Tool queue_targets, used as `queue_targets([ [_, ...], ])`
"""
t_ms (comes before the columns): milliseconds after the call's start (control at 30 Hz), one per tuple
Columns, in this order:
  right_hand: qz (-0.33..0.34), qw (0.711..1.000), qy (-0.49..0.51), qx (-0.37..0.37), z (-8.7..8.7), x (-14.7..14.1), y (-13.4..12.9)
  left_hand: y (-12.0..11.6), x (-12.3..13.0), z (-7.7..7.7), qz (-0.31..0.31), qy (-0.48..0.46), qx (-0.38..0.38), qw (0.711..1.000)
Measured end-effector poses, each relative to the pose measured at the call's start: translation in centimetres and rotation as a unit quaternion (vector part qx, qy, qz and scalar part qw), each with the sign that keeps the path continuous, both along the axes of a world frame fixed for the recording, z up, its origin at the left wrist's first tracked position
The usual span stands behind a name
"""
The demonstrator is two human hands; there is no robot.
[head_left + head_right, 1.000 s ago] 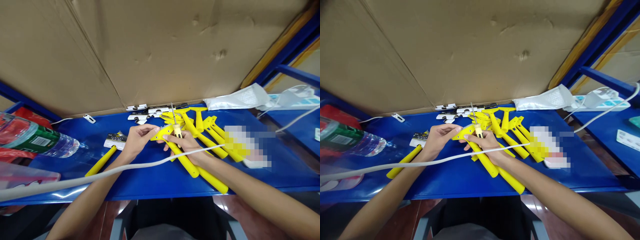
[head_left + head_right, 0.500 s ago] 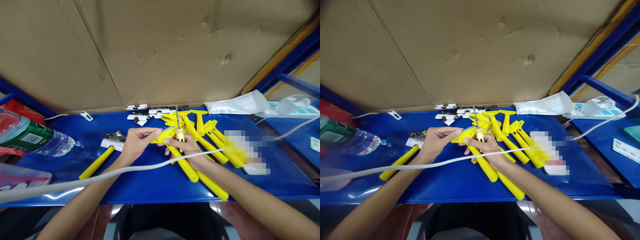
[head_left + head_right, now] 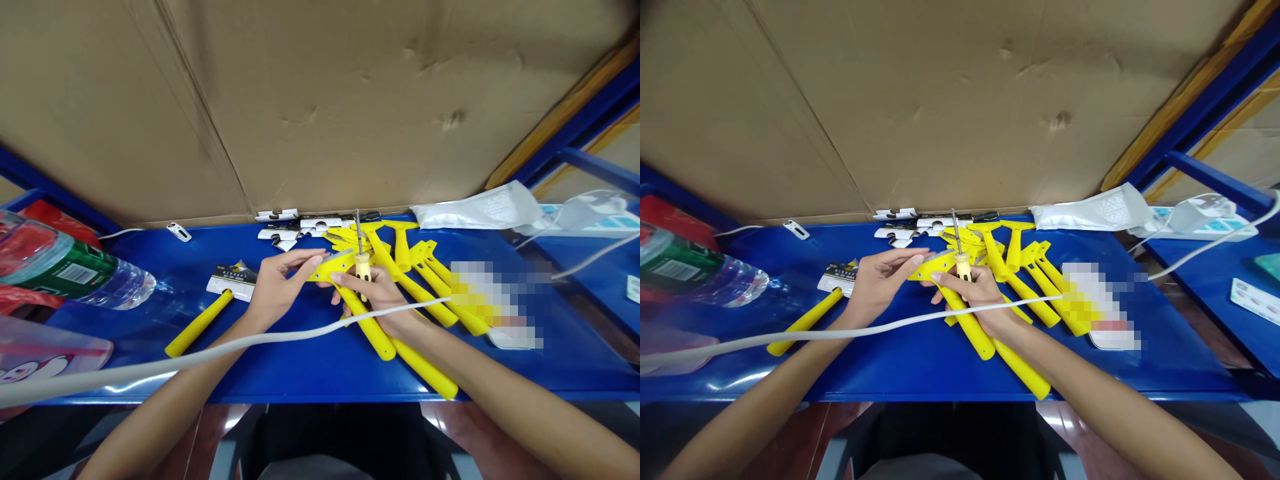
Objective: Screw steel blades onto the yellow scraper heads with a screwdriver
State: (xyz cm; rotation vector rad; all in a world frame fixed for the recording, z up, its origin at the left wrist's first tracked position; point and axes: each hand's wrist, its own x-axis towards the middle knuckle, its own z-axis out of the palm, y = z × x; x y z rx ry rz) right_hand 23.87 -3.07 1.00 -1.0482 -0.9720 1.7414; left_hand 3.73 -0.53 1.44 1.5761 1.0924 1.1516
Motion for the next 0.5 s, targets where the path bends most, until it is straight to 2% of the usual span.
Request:
queue_targets([
  [67, -0.022, 1.000, 0.008, 0.006, -0.3, 0.0, 0.2, -0.6, 0.2, 0.3, 0.026, 0.073, 0.114, 0.990],
  [133, -0.057, 0.998, 0.024, 0.017, -0.6, 0.1, 0.5, -1.7, 0.7, 0.6, 0.059, 0.172, 0.246, 0.952],
  [200, -0.094, 0.994, 0.038, 0.028, -1.0, 0.1, 0.8, -3.0, 1.4, 1.0, 0.069, 0.264, 0.321, 0.907],
  [333, -0.167, 0.982, 0.062, 0.065, -1.7, 0.2, 1.2, -5.1, 3.4, 1.0, 0.077, 0.404, 0.347, 0.843],
  [500, -0.213, 0.968, 0.095, 0.091, -2.2, 0.2, 1.5, -5.9, 6.0, 0.2, 0.131, 0.452, 0.410, 0.781],
])
